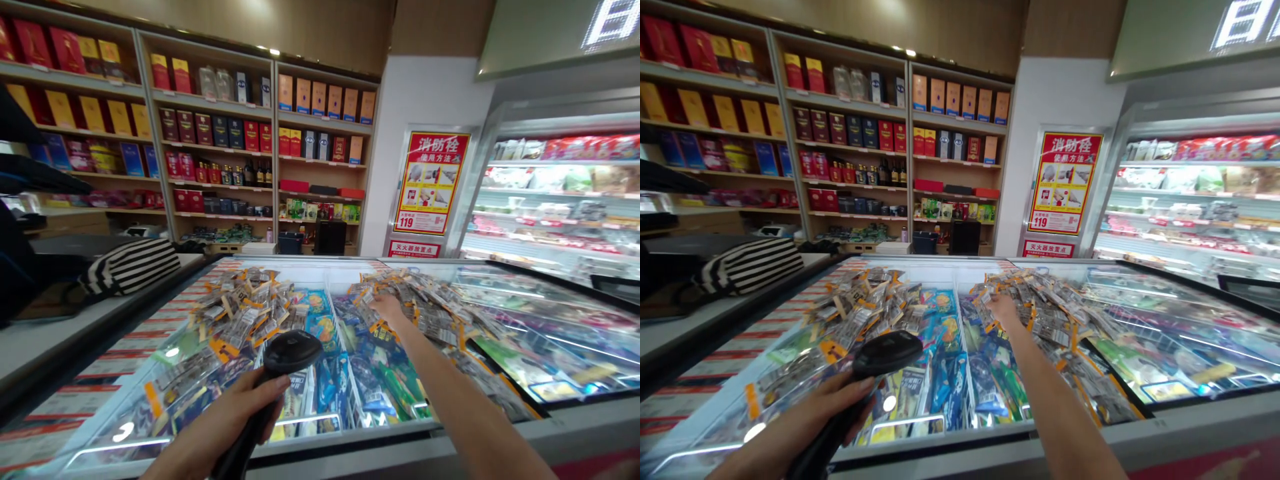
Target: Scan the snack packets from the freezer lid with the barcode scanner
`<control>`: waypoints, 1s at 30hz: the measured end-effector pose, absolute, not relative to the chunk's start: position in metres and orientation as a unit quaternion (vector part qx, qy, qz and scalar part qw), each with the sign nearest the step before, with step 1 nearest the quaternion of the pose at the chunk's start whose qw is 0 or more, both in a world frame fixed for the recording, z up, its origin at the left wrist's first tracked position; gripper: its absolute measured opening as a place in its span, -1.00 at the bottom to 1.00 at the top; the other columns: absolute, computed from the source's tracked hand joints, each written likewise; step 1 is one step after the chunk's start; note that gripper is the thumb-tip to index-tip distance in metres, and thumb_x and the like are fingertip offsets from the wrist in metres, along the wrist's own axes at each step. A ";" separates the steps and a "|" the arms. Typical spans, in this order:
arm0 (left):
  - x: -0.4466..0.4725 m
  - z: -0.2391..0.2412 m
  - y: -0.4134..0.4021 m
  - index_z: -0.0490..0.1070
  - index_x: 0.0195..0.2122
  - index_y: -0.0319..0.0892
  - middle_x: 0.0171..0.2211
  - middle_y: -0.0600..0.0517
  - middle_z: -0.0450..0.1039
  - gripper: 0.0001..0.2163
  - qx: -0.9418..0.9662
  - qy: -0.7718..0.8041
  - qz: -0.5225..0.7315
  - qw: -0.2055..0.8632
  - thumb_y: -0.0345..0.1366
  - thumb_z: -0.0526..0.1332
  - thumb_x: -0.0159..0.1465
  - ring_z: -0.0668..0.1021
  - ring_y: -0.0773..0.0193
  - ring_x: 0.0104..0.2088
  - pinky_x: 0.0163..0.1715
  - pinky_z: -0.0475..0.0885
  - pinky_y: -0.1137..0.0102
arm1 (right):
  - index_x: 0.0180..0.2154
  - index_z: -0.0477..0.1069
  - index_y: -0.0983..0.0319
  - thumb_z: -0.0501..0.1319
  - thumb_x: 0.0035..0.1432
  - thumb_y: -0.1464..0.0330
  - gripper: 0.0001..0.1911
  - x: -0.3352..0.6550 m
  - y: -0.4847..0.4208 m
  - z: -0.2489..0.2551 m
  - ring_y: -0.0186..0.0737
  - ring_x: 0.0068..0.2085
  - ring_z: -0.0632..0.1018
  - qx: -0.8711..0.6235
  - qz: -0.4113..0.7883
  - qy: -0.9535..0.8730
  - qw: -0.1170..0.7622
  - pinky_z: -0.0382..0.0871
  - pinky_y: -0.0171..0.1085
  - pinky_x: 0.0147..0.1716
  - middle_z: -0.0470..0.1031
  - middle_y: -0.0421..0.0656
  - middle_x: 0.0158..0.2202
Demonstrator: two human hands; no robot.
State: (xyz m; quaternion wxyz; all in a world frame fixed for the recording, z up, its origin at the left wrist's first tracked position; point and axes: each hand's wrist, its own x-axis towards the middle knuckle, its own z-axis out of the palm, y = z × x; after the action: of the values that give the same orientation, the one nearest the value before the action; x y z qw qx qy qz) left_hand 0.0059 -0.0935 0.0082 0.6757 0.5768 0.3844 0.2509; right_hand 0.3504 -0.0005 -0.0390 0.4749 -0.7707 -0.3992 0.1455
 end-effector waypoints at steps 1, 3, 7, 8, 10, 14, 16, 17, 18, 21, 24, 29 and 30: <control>0.007 0.009 -0.095 0.23 -0.54 -0.21 -0.68 0.15 0.26 -0.75 0.577 0.377 0.248 0.680 -0.11 0.16 0.01 0.27 0.46 -0.68 -0.65 0.13 0.51 | -0.53 0.36 0.29 0.15 -0.28 0.42 -0.88 0.345 -0.001 -0.041 -0.16 -0.42 0.46 -0.759 0.157 -0.400 0.489 0.26 -0.30 -0.46 0.41 -0.15 -0.58; 0.010 0.010 -0.097 0.22 -0.53 -0.20 -0.68 0.16 0.25 -0.77 0.570 0.374 0.250 0.688 -0.13 0.16 0.01 0.27 0.47 -0.68 -0.65 0.12 0.51 | -0.46 0.34 0.26 0.10 -0.20 0.36 -0.84 0.333 -0.004 -0.045 -0.26 -0.46 0.45 -0.733 0.179 -0.399 0.521 0.27 -0.34 -0.50 0.42 -0.20 -0.55; 0.012 0.007 -0.099 0.21 -0.52 -0.20 -0.67 0.16 0.27 -0.78 0.565 0.362 0.229 0.705 -0.15 0.16 0.02 0.28 0.48 -0.68 -0.64 0.13 0.52 | -0.40 0.30 0.19 0.06 -0.14 0.24 -0.78 0.298 -0.010 -0.056 -0.34 -0.49 0.44 -0.639 0.235 -0.378 0.627 0.27 -0.37 -0.52 0.43 -0.26 -0.53; 0.012 0.005 -0.099 0.21 -0.51 -0.19 -0.67 0.16 0.27 -0.78 0.566 0.357 0.227 0.708 -0.14 0.16 0.02 0.29 0.48 -0.68 -0.64 0.13 0.52 | -0.41 0.29 0.19 0.08 -0.15 0.21 -0.78 0.289 -0.012 -0.059 -0.34 -0.48 0.43 -0.602 0.256 -0.366 0.662 0.27 -0.37 -0.52 0.42 -0.27 -0.53; 0.012 0.001 -0.098 0.20 -0.49 -0.19 -0.66 0.16 0.28 -0.78 0.562 0.352 0.232 0.711 -0.15 0.15 0.03 0.30 0.47 -0.68 -0.65 0.14 0.52 | -0.43 0.27 0.18 0.12 -0.18 0.20 -0.77 0.272 -0.014 -0.063 -0.34 -0.48 0.43 -0.535 0.293 -0.345 0.714 0.28 -0.36 -0.50 0.41 -0.29 -0.54; 0.009 -0.003 -0.098 0.21 -0.48 -0.19 -0.65 0.16 0.28 -0.79 0.548 0.356 0.248 0.715 -0.16 0.16 0.03 0.30 0.48 -0.69 -0.67 0.13 0.53 | -0.44 0.25 0.16 0.13 -0.17 0.22 -0.80 0.252 -0.015 -0.066 -0.34 -0.50 0.43 -0.488 0.325 -0.328 0.741 0.30 -0.36 -0.51 0.41 -0.31 -0.55; 0.008 -0.002 -0.098 0.21 -0.48 -0.20 -0.64 0.15 0.29 -0.79 0.548 0.343 0.246 0.722 -0.16 0.15 0.04 0.30 0.48 -0.69 -0.67 0.13 0.53 | -0.44 0.25 0.15 0.14 -0.18 0.23 -0.81 0.249 -0.013 -0.067 -0.33 -0.49 0.44 -0.477 0.334 -0.325 0.745 0.30 -0.35 -0.51 0.41 -0.31 -0.55; 0.007 -0.002 -0.098 0.21 -0.48 -0.20 -0.64 0.14 0.29 -0.79 0.548 0.337 0.245 0.725 -0.16 0.14 0.05 0.31 0.48 -0.69 -0.67 0.13 0.53 | -0.43 0.25 0.15 0.15 -0.19 0.24 -0.80 0.249 -0.012 -0.067 -0.32 -0.49 0.44 -0.472 0.338 -0.326 0.747 0.30 -0.35 -0.51 0.41 -0.31 -0.55; 0.006 -0.001 -0.098 0.21 -0.47 -0.20 -0.63 0.14 0.30 -0.80 0.547 0.334 0.246 0.727 -0.16 0.13 0.05 0.31 0.48 -0.69 -0.67 0.13 0.53 | -0.42 0.25 0.15 0.16 -0.19 0.24 -0.79 0.249 -0.011 -0.067 -0.31 -0.48 0.45 -0.467 0.340 -0.326 0.749 0.30 -0.35 -0.51 0.41 -0.31 -0.55; 0.004 0.001 -0.099 0.22 -0.48 -0.20 -0.64 0.13 0.30 -0.80 0.546 0.334 0.248 0.727 -0.16 0.14 0.05 0.31 0.48 -0.70 -0.68 0.12 0.53 | -0.41 0.25 0.16 0.18 -0.21 0.25 -0.76 0.249 -0.010 -0.068 -0.30 -0.49 0.44 -0.456 0.346 -0.325 0.753 0.30 -0.33 -0.50 0.40 -0.30 -0.56; 0.002 0.003 -0.101 0.23 -0.50 -0.21 -0.65 0.13 0.31 -0.79 0.553 0.334 0.247 0.722 -0.16 0.15 0.04 0.31 0.48 -0.70 -0.67 0.13 0.53 | -0.42 0.25 0.16 0.19 -0.23 0.26 -0.77 0.249 -0.011 -0.067 -0.29 -0.50 0.44 -0.446 0.356 -0.310 0.760 0.31 -0.31 -0.50 0.40 -0.31 -0.57; -0.001 0.005 -0.102 0.24 -0.49 -0.21 -0.66 0.13 0.30 -0.79 0.554 0.338 0.242 0.721 -0.16 0.14 0.05 0.31 0.47 -0.70 -0.67 0.13 0.53 | -0.44 0.23 0.15 0.20 -0.25 0.29 -0.77 0.249 -0.010 -0.067 -0.29 -0.53 0.44 -0.416 0.378 -0.281 0.778 0.33 -0.29 -0.51 0.40 -0.32 -0.59; 0.000 0.005 -0.101 0.23 -0.49 -0.21 -0.66 0.13 0.30 -0.79 0.553 0.334 0.241 0.724 -0.16 0.14 0.05 0.31 0.47 -0.69 -0.67 0.13 0.53 | -0.44 0.23 0.15 0.20 -0.25 0.30 -0.78 0.249 -0.009 -0.068 -0.30 -0.53 0.44 -0.410 0.378 -0.275 0.784 0.33 -0.28 -0.50 0.40 -0.32 -0.58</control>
State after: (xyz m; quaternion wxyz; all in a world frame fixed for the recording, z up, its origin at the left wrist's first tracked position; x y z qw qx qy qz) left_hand -0.0001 -0.1013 0.0050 0.7244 0.5528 0.3339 0.2411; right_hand 0.2491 -0.0093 -0.0679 0.7836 -0.4096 -0.2748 0.3778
